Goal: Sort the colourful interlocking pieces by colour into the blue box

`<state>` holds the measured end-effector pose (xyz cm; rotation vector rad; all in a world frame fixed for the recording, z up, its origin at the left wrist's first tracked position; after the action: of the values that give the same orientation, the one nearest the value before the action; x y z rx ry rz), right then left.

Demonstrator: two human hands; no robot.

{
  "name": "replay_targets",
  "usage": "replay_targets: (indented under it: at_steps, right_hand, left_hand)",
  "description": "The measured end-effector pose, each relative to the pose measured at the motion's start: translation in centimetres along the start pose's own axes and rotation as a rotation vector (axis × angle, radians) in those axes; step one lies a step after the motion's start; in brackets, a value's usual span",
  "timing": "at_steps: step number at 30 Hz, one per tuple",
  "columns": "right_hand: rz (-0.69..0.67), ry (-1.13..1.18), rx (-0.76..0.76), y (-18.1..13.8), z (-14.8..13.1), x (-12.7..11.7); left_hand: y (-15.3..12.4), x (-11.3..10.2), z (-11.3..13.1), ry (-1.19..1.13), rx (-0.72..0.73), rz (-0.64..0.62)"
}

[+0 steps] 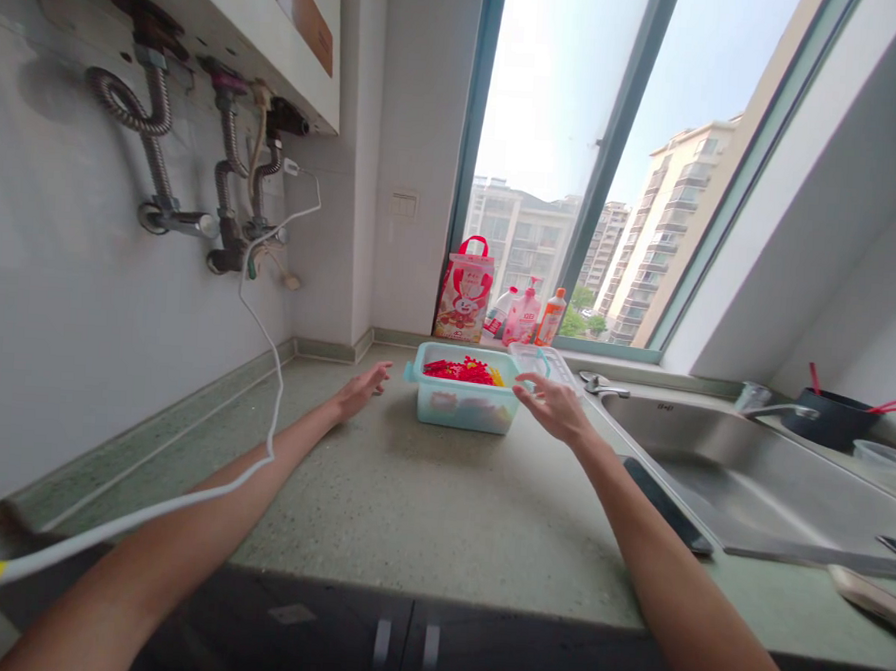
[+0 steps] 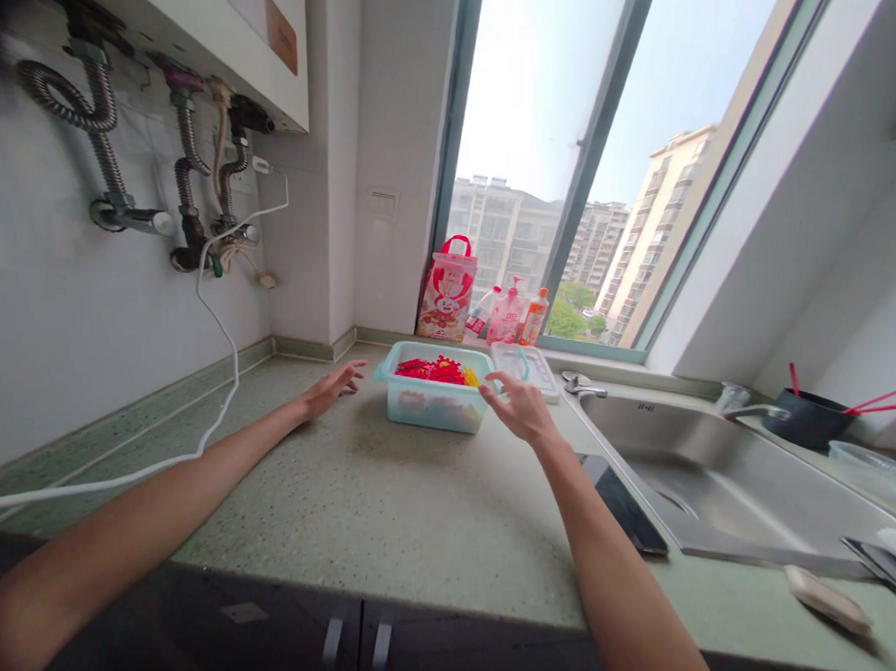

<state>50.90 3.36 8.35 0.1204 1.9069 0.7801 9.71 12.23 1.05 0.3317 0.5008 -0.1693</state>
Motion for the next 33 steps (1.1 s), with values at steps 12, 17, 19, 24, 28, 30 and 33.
replay_targets:
  at_steps: [12,17,19,24,28,30,33]
  right_hand:
    - [-0.056,0.384,-0.201,-0.5,-3.5,4.4]
    - [-0.078,0.435,-0.198,-0.5,-3.4,5.0]
    - [-0.077,0.441,-0.197,-0.5,-3.3,5.0]
    - [-0.078,0.484,-0.201,-0.4,-3.2,5.3]
    - [-0.085,0.593,-0.180,-0.4,-3.3,6.1]
    - [-0.081,0.641,-0.171,-0.5,-3.4,6.5]
    - [-0.067,0.647,-0.188,-0.3,-3.4,6.8]
  left_hand:
    - [-0.4,-0.5,1.0,-0.060,0.052,0.009]
    - [-0.4,-0.7,0.8,-0.123,0.054,0.024]
    - [-0.4,-0.8,0.9,-0.154,0.057,0.040]
    - [-0.8,-1.6,1.9,-0.136,0.147,0.120]
    - [-1.4,-2.2,2.4,-0.095,0.187,0.188]
    - [-1.5,-2.5,2.3,-0.087,0.146,0.222]
    - [-1.6,-2.5,2.2,-0.105,0.100,0.259]
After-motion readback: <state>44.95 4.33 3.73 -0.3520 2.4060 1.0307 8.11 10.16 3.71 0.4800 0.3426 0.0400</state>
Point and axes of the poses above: each hand's wrist, its own y-axis towards the middle knuckle, its own x-axis out of the palm, z = x × y, the point moved 5 cm from there along y, towards the middle knuckle, and after that the axes turned 6 degrees about -x, right-handed, at the moved point
